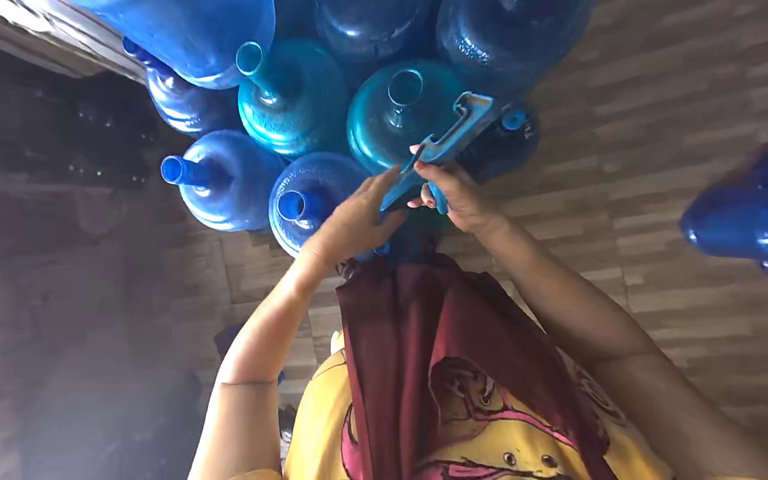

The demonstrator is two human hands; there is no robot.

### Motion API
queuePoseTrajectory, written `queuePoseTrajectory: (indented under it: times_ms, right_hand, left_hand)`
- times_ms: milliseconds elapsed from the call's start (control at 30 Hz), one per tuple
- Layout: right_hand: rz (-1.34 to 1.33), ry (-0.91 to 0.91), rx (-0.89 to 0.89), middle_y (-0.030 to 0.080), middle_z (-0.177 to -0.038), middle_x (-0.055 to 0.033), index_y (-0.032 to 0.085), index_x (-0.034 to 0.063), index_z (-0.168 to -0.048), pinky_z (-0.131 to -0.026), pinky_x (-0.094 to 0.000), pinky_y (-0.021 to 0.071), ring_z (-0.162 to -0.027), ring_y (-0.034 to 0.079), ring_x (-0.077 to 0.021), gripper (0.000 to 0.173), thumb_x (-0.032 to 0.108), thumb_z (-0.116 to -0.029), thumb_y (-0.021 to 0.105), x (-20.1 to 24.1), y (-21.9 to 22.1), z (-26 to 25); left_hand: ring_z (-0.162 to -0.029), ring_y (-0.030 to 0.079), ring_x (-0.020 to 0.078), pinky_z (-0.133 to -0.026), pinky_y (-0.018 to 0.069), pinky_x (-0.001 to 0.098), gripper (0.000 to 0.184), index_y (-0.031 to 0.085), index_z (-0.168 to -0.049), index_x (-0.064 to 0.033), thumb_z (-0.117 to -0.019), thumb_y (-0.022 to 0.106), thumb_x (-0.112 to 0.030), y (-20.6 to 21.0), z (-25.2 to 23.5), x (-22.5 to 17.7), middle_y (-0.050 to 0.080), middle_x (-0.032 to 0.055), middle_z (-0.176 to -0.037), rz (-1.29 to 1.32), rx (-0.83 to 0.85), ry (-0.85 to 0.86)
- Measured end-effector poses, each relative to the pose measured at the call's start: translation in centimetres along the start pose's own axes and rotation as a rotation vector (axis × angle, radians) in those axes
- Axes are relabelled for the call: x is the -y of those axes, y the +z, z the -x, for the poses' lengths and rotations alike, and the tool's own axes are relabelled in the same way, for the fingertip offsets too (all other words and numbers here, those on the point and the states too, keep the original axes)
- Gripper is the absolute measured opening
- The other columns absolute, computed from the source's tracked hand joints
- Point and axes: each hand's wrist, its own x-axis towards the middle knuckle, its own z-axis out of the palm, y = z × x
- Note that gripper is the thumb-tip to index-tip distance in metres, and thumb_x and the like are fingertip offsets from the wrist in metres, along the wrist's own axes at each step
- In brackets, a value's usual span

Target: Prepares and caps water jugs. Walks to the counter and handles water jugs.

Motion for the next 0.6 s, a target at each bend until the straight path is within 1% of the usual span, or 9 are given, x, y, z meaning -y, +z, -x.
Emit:
queuePoseTrajectory:
  times_ms: [67,133,200,267,400,467,533,567,600]
  right_hand:
    - [0.044,0.010,0.032,0.059,-0.101,-0.0009,0.041,0.0073,-0.147,-0.066,-0.0280,0.0582,-0.069,0.059,-0.0068,0.048,0.021,-0.1039,0.055,-0.9,0.2,-0.1]
    - [0.113,0.018,0.032,0.062,-0.106,-0.0022,0.041,0.0067,-0.147,-0.064,-0.0209,0.0538,-0.073,0.060,-0.0032,0.049,0.023,-0.1038,0.056,-2.2,0.3,0.4]
    - [0.180,0.082,0.015,0.063,-0.124,-0.0053,0.043,0.0085,-0.149,-0.075,-0.0219,0.0501,-0.091,0.059,-0.0032,0.050,0.029,-0.1046,0.056,-3.5,0.5,1.4]
    - [0.176,0.142,-0.001,0.060,-0.137,-0.0099,0.046,0.0073,-0.149,-0.094,-0.0305,0.0503,-0.114,0.060,-0.0099,0.051,0.030,-0.1045,0.057,-5.2,0.9,2.7]
    - [0.220,0.177,-0.025,0.065,-0.121,-0.0111,0.051,0.0022,-0.142,-0.092,-0.0315,0.0525,-0.104,0.062,-0.0107,0.044,0.026,-0.1056,0.057,-9.2,1.9,5.5]
    - [0.318,0.260,0.022,0.066,-0.116,-0.0133,0.052,0.0034,-0.141,-0.085,-0.0347,0.0517,-0.094,0.061,-0.0138,0.043,0.030,-0.1078,0.052,-9.7,2.6,7.9]
    - [0.425,0.302,0.073,0.063,-0.097,-0.0110,0.054,0.0021,-0.136,-0.071,-0.0327,0.0510,-0.075,0.057,-0.0127,0.041,0.032,-0.1088,0.050,-12.1,3.1,9.7]
    - [0.459,0.307,0.115,0.063,-0.098,-0.0136,0.053,-0.0013,-0.137,-0.074,-0.0329,0.0527,-0.078,0.059,-0.0142,0.041,0.029,-0.1093,0.049,-13.2,3.4,10.5]
    - [0.469,0.297,0.156,0.065,-0.107,-0.0196,0.051,-0.0066,-0.137,-0.085,-0.0351,0.0532,-0.091,0.063,-0.0184,0.041,0.022,-0.1087,0.051,-14.4,3.7,11.4]
  left_hand:
    - [-0.124,0.061,0.0353,-0.102,0.0521,0.0541,0.070,0.033,-0.157,-0.0016,-0.0980,0.065,-0.019,2.8,0.0,0.7,0.052,0.0244,-0.145,-0.037,-0.010,-0.064]
    - [-0.124,0.060,0.0375,-0.100,0.0521,0.0565,0.072,0.031,-0.158,-0.0010,-0.0967,0.065,-0.017,5.3,0.7,0.8,0.052,0.0246,-0.145,-0.056,-0.062,-0.126]
    - [-0.126,0.057,0.0429,-0.100,0.0502,0.0602,0.071,0.034,-0.156,-0.0002,-0.0956,0.068,-0.017,7.5,2.0,0.3,0.052,0.0266,-0.144,-0.112,-0.133,-0.174]
    - [-0.128,0.055,0.0454,-0.100,0.0482,0.0622,0.068,0.035,-0.156,-0.0012,-0.0982,0.066,-0.019,9.2,3.2,-0.2,0.052,0.0270,-0.144,-0.144,-0.157,-0.246]
    - [-0.127,0.056,0.0457,-0.100,0.0488,0.0623,0.069,0.030,-0.158,-0.0022,-0.0990,0.062,-0.017,12.8,5.2,1.1,0.055,0.0285,-0.138,-0.086,-0.117,-0.369]
    - [-0.127,0.057,0.0434,-0.100,0.0495,0.0618,0.070,0.027,-0.160,-0.0049,-0.0997,0.061,-0.017,14.6,6.9,1.7,0.055,0.0270,-0.141,-0.032,-0.085,-0.435]
    - [-0.127,0.058,0.0417,-0.102,0.0486,0.0608,0.065,0.034,-0.157,-0.0047,-0.0992,0.060,-0.015,16.0,8.9,2.5,0.055,0.0264,-0.141,0.075,-0.076,-0.485]
    - [-0.126,0.059,0.0413,-0.103,0.0480,0.0598,0.059,0.039,-0.154,-0.0022,-0.0996,0.059,-0.013,16.6,10.1,3.0,0.056,0.0269,-0.140,0.141,-0.094,-0.505]
    - [-0.126,0.059,0.0410,-0.105,0.0470,0.0583,0.052,0.044,-0.150,0.0010,-0.1011,0.056,-0.012,17.2,11.3,3.6,0.056,0.0276,-0.140,0.197,-0.119,-0.527]
